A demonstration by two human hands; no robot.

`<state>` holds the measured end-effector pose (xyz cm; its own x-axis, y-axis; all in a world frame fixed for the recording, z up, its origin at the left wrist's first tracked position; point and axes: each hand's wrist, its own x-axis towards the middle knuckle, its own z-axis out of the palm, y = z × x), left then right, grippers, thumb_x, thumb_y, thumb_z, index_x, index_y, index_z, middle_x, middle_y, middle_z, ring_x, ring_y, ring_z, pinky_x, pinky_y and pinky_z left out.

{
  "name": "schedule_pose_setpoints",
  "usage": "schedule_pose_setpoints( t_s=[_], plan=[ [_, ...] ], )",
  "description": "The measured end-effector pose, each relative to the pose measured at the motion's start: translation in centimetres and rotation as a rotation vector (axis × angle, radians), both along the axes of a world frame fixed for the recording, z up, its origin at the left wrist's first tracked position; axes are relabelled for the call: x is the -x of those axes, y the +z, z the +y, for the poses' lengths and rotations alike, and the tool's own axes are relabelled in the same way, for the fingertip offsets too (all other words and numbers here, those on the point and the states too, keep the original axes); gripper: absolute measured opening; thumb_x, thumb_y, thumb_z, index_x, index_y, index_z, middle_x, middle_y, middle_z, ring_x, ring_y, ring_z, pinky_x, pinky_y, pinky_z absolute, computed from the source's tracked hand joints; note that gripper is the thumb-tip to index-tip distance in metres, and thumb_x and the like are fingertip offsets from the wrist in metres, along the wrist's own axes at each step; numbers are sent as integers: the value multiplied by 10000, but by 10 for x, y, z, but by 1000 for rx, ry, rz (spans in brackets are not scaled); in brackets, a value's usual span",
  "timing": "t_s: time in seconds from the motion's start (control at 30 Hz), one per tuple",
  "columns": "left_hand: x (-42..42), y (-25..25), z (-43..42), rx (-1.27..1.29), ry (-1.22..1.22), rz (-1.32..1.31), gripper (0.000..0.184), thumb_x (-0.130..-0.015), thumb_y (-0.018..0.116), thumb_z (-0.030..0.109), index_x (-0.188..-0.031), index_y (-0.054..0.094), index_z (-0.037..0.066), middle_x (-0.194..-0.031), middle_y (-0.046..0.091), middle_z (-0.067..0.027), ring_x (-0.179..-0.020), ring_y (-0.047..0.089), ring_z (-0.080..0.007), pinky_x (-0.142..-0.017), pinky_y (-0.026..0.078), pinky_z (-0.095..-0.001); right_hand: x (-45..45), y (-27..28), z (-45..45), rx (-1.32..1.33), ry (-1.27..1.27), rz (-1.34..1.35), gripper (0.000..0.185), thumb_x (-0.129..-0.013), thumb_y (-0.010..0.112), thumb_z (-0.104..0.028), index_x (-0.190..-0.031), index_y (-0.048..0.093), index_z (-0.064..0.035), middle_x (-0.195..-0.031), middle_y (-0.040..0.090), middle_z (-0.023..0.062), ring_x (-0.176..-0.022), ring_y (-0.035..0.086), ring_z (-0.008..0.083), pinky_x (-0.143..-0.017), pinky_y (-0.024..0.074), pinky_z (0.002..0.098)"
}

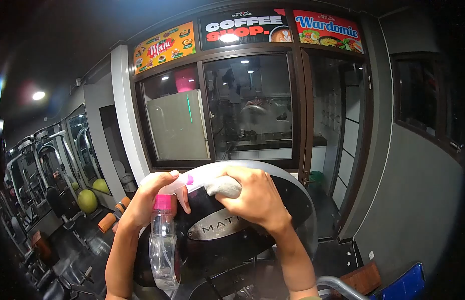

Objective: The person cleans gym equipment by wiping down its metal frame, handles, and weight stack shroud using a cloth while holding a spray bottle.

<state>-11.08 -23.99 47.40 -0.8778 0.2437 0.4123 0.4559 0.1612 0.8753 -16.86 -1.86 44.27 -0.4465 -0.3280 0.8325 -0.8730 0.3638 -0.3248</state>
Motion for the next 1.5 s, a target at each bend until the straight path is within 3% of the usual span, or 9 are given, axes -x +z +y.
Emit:
schedule_pose_setpoints(
  t_s=[0.2,0.33,0.53,0.67,1.0,1.17,1.33,1.47,1.5],
  plan=[
    [0,0,2,16,-9,28,528,-954,465,441,-773,667,-12,-685,697,-159,-474,576,-158,-451,415,-260,-3,-5,23,91,-399,-112,247,-763,769,-251,-904,699,-61,-888,715,156,-851,688,369,-757,538,410],
    [1,0,1,58,-2,52,530,-960,456,434,-773,673,-12,-688,700,-154,-483,580,-154,-455,414,-261,-2,-9,9,39,-203,48,257,-760,749,-226,-965,688,-83,-935,709,163,-855,680,389,-748,546,431],
    [4,-5,1,57,-23,79,523,-965,457,413,-773,666,-26,-703,692,-157,-591,646,-194,-560,470,-276,-10,-16,17,37,-54,-116,257,-746,755,-200,-971,708,-86,-871,711,164,-809,694,369,-734,552,388],
    [5,-3,-1,101,-86,103,515,-967,455,392,-765,657,-36,-711,683,-162,-676,680,-234,-687,503,-301,-13,-20,34,153,-396,-143,232,-742,771,-181,-927,712,-54,-840,716,168,-789,703,357,-719,547,389],
    [2,-3,0,164,-96,147,497,-967,433,344,-774,664,-52,-724,700,-153,-723,663,-226,-804,488,-312,-32,-37,24,119,-117,-154,262,-736,741,-146,-989,702,-90,-913,719,153,-867,702,350,-771,550,387],
    [0,-6,5,157,-146,157,470,-969,441,337,-827,668,-50,-724,704,-142,-730,666,-215,-813,487,-307,-37,-34,22,128,-431,-82,252,-732,750,-164,-968,699,-93,-889,717,145,-850,697,355,-741,547,411],
    [-9,-7,8,122,-125,88,449,-977,448,339,-827,658,-28,-712,699,-150,-580,633,-188,-579,503,-285,-52,-32,2,-4,-119,-95,303,-697,737,-142,-991,684,-91,-966,707,138,-876,679,364,-778,544,407],
    [-23,-16,1,57,-65,-42,435,-985,455,343,-814,650,-6,-705,693,-153,-468,591,-175,-428,458,-270,-48,-41,19,89,-113,-165,294,-719,753,-153,-1003,706,-92,-924,727,135,-855,704,347,-758,554,397],
    [-28,-18,0,88,-52,-35,430,-988,466,339,-826,654,-12,-695,684,-132,-516,613,-179,-481,473,-276,-48,-43,23,102,-224,-133,282,-731,768,-170,-1000,718,-98,-900,732,140,-851,714,339,-748,557,394]
  ],
)
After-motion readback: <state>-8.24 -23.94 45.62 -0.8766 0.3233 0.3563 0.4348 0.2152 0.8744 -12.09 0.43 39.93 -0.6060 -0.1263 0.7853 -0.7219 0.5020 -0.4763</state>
